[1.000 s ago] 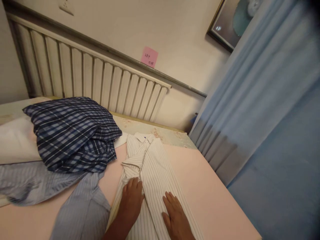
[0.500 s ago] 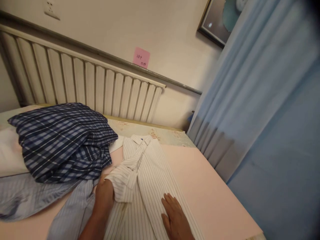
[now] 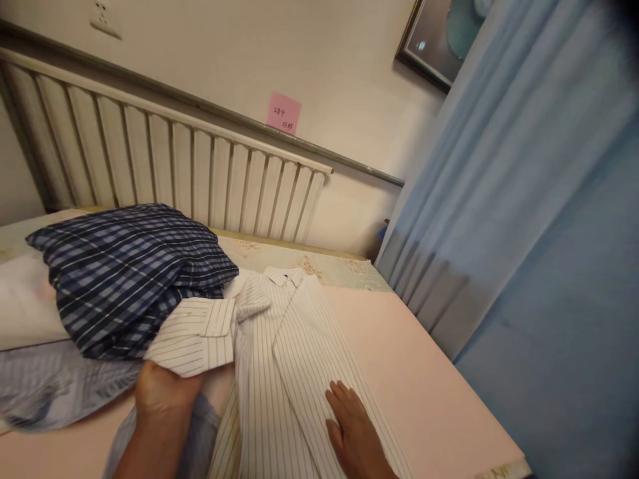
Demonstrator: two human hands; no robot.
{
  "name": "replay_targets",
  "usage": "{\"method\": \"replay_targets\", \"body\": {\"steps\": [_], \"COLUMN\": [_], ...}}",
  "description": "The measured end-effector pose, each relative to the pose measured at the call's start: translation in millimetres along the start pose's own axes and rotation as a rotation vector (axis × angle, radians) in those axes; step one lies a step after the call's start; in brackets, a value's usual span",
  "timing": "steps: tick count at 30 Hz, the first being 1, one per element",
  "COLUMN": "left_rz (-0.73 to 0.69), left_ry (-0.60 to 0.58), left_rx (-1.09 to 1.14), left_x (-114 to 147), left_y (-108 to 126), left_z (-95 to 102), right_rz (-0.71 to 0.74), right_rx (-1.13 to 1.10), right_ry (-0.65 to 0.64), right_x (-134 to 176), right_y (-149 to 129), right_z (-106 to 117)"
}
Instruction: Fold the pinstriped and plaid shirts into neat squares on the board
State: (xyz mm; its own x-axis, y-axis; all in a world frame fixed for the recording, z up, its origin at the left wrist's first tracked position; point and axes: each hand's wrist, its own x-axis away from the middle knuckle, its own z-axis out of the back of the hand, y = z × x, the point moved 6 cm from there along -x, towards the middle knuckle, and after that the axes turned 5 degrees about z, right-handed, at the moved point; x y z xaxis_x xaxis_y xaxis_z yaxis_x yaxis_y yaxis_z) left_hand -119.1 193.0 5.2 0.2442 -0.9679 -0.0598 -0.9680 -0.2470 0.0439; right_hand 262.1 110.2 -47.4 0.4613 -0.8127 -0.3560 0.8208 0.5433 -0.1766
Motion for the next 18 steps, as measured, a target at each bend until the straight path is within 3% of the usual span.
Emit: {"method": "replay_targets", "body": {"steps": [7,11,13,18], "left_rz": [-0.040,-0.071,-0.067,0.003], "left_ry": [-0.025,-0.115,-0.128,-0.020], "left_rx": [0.064,0.069,0.077,0.075], "left_x": [17,26,25,12], "left_y": [15,12,11,10], "left_z": [-24.4,-44.1,-42.5,-16.6], "right_rz": [-0.022,-0.006,0.000,0.014], "right_rx": [0.002,0.005,0.007,-0.009], "right_ry": [-0.033,-0.014,-0.002,0.018], "right_x": [-1,-2,-2,0], "right_y": [-1,-3,-3,-1], "right_z": [2,3,3,1]}}
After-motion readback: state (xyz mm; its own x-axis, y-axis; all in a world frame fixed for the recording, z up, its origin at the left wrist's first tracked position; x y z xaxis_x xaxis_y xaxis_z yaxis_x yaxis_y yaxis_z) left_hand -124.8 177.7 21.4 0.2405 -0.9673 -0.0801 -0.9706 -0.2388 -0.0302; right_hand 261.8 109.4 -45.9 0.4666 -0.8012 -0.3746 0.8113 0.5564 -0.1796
